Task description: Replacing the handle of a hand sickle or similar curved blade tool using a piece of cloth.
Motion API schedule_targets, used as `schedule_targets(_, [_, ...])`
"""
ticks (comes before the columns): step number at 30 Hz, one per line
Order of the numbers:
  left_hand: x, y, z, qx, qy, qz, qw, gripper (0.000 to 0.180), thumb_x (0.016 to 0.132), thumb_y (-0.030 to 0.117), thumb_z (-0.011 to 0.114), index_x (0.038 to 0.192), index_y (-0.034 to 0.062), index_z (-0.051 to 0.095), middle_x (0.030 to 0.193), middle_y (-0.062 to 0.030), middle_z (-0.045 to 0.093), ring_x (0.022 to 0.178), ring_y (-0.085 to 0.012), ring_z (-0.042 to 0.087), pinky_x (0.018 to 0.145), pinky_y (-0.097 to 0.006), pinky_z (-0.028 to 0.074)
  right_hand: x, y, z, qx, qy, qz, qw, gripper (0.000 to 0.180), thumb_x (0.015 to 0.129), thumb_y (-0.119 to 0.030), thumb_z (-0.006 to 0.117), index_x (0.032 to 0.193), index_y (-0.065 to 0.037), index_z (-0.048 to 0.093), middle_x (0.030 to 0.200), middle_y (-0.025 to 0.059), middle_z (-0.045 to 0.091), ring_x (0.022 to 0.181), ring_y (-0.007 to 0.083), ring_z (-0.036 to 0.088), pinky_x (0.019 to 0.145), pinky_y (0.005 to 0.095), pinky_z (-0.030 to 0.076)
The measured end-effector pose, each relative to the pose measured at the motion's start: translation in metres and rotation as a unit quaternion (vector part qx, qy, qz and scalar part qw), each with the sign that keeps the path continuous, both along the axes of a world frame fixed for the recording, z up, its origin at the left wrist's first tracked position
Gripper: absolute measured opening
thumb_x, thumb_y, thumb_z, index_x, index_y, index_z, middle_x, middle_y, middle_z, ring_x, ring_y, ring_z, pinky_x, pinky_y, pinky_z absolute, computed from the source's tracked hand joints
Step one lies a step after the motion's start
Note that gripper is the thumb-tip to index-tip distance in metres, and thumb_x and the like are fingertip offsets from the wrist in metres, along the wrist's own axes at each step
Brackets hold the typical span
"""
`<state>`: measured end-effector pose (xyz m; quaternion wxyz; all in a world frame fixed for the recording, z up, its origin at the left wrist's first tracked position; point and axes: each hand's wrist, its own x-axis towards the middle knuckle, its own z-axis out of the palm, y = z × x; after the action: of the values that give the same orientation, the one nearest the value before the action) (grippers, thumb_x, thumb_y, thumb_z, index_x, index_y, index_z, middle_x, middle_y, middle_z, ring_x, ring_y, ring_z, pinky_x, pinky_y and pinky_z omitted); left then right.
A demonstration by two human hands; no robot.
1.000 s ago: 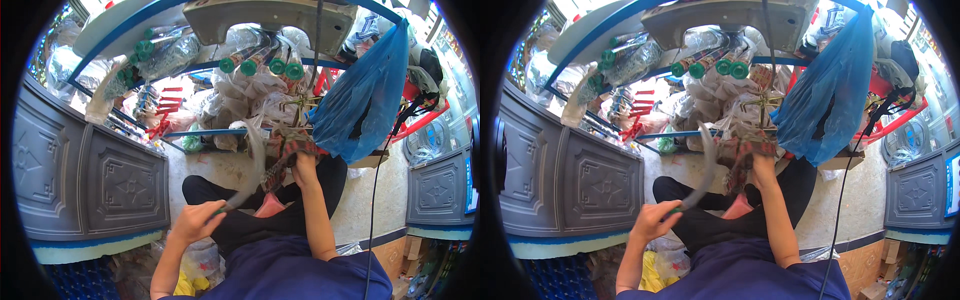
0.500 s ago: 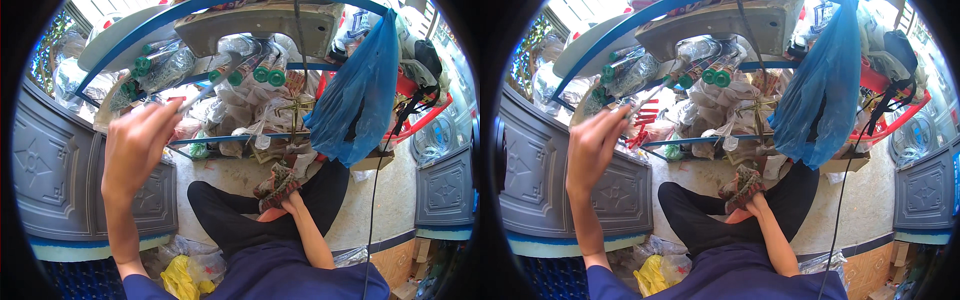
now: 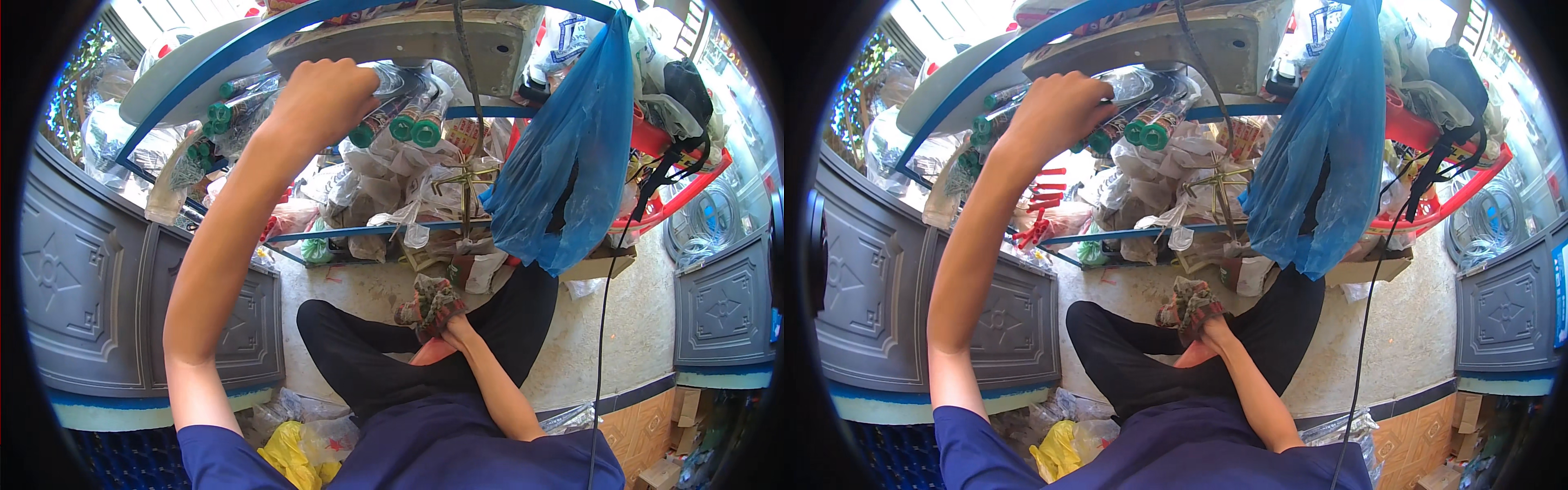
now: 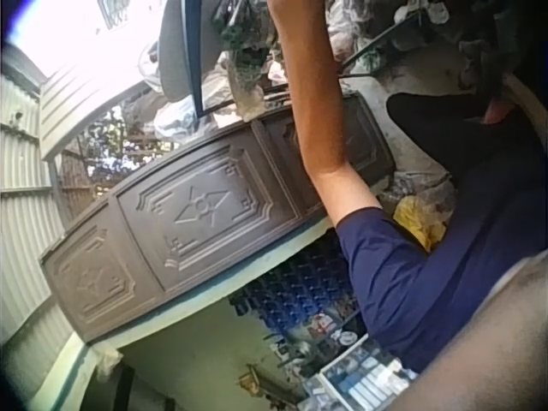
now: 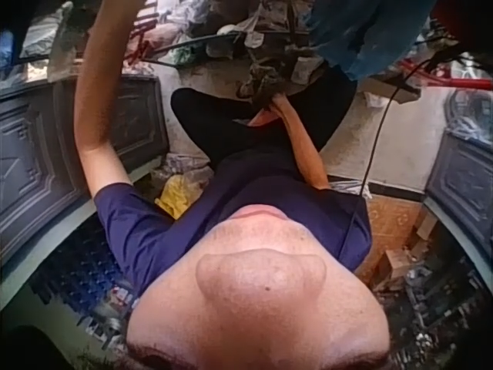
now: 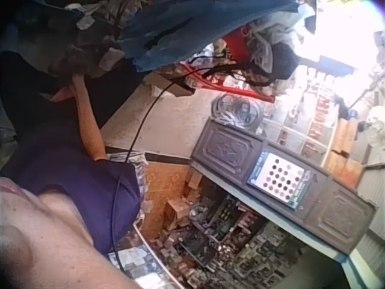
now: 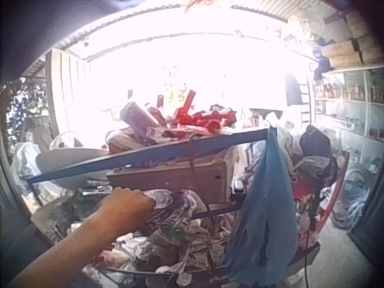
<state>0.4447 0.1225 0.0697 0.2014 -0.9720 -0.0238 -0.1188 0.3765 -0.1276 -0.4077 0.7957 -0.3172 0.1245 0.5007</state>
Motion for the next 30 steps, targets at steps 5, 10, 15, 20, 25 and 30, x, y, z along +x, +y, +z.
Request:
schedule_targets(5, [0.017, 0.023, -0.017, -0.027, -0.076, -0.053, 0.995, 0.033, 0.093, 0.037, 0.064, 0.111, 0.0105, 0.069, 0.094, -0.0149, 0.071, 0.091, -0.0364, 0.067, 0.078, -0.047, 0.053, -0.005, -0.003, 0.000, 0.016, 0.002, 0.026, 1.000, 0.052, 0.099, -0.011, 0.054, 0.146, -0.023, 0.036, 0.136, 0.0007, 0.048, 0.123, 0.0171, 0.050, 0.106, 0.0333, 0.040])
schedule_targets(10, [-0.029, -0.014, -0.033, -0.241, -0.286, -0.196, 0.907, 0.020, 0.093, 0.021, 0.066, 0.103, 0.0040, 0.068, 0.093, -0.0124, 0.069, 0.081, -0.0254, 0.068, 0.074, -0.036, 0.053, -0.003, -0.003, 0.090, 0.141, 0.105, -0.041, 0.984, 0.046, 0.104, -0.036, 0.046, 0.142, -0.010, 0.042, 0.137, 0.0042, 0.050, 0.130, 0.0210, 0.047, 0.111, 0.0394, 0.039])
schedule_targets(15, [-0.133, -0.107, -0.151, -0.504, -0.137, -0.068, 0.850, 0.032, 0.082, 0.032, 0.077, 0.093, 0.0044, 0.065, 0.083, -0.0097, 0.062, 0.080, -0.0299, 0.064, 0.073, -0.042, 0.050, -0.004, 0.023, 0.138, 0.228, 0.006, -0.047, 0.973, 0.044, 0.104, -0.034, 0.045, 0.140, -0.010, 0.044, 0.137, 0.0060, 0.050, 0.132, 0.0224, 0.046, 0.113, 0.0397, 0.038])
schedule_targets(20, [-0.160, -0.124, -0.258, -0.598, -0.186, -0.003, 0.780, 0.034, 0.088, 0.031, 0.070, 0.107, 0.0040, 0.065, 0.091, -0.0108, 0.064, 0.091, -0.0350, 0.063, 0.078, -0.041, 0.047, -0.014, 0.038, 0.128, 0.143, -0.073, -0.004, 0.987, 0.039, 0.106, -0.029, 0.043, 0.139, -0.008, 0.043, 0.135, 0.0069, 0.051, 0.129, 0.0213, 0.049, 0.111, 0.0378, 0.041])
schedule_targets(25, [-0.159, -0.092, -0.240, -0.536, -0.252, 0.054, 0.804, 0.020, 0.095, 0.020, 0.058, 0.105, 0.0036, 0.063, 0.094, -0.0156, 0.068, 0.086, -0.0376, 0.063, 0.074, -0.045, 0.044, -0.028, 0.052, 0.139, 0.068, -0.240, -0.110, 0.962, 0.036, 0.104, -0.015, 0.050, 0.139, -0.008, 0.045, 0.136, 0.0078, 0.053, 0.122, 0.0217, 0.055, 0.106, 0.0367, 0.044])
schedule_targets(30, [-0.152, -0.118, -0.234, -0.491, -0.119, 0.080, 0.859, 0.029, 0.098, 0.032, 0.054, 0.095, 0.0045, 0.064, 0.102, -0.0176, 0.067, 0.085, -0.0387, 0.065, 0.075, -0.043, 0.047, -0.048, 0.049, 0.136, 0.041, -0.173, -0.030, 0.984, 0.047, 0.096, -0.024, 0.061, 0.138, -0.009, 0.050, 0.142, 0.0111, 0.050, 0.127, 0.0253, 0.053, 0.107, 0.0396, 0.043])
